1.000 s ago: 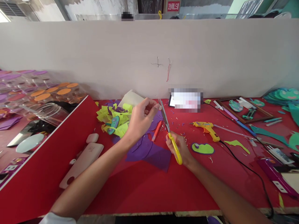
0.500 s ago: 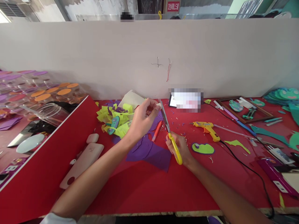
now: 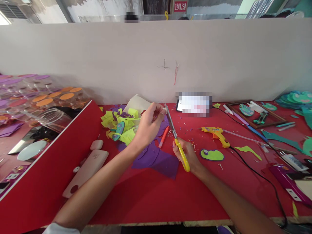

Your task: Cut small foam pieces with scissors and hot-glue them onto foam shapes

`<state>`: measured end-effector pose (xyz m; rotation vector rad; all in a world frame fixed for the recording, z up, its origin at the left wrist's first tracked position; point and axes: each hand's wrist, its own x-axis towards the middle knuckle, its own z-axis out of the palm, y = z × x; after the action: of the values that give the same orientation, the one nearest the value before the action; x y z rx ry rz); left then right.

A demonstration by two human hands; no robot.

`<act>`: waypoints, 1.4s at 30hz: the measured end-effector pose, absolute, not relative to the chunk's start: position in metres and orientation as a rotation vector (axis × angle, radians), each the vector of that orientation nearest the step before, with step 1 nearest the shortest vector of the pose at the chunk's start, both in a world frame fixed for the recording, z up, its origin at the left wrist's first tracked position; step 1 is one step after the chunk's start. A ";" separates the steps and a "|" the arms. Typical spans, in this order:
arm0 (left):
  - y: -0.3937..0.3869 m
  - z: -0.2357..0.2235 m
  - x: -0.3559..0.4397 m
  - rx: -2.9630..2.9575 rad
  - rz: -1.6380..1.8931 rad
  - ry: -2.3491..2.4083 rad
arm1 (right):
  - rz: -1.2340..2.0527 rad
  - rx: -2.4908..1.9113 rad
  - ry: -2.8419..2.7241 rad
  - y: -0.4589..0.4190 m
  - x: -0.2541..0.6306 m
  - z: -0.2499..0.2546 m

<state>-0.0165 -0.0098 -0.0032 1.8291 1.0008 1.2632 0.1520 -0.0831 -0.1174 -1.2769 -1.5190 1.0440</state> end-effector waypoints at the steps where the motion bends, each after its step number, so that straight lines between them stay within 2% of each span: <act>1: -0.009 -0.004 -0.017 1.835 1.268 1.008 | 1.054 -1.270 -1.520 -0.083 0.151 -0.116; 30: -0.013 -0.009 -0.013 1.857 1.267 1.025 | 1.126 -1.093 -1.507 -0.084 0.141 -0.133; 42: -0.013 -0.006 -0.014 1.851 1.257 1.013 | 1.137 -1.171 -1.453 -0.086 0.147 -0.118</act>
<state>-0.0143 -0.0132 -0.0059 1.8506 1.0126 1.2573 0.1467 -0.0859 -0.1176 -1.1714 -1.4533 1.1365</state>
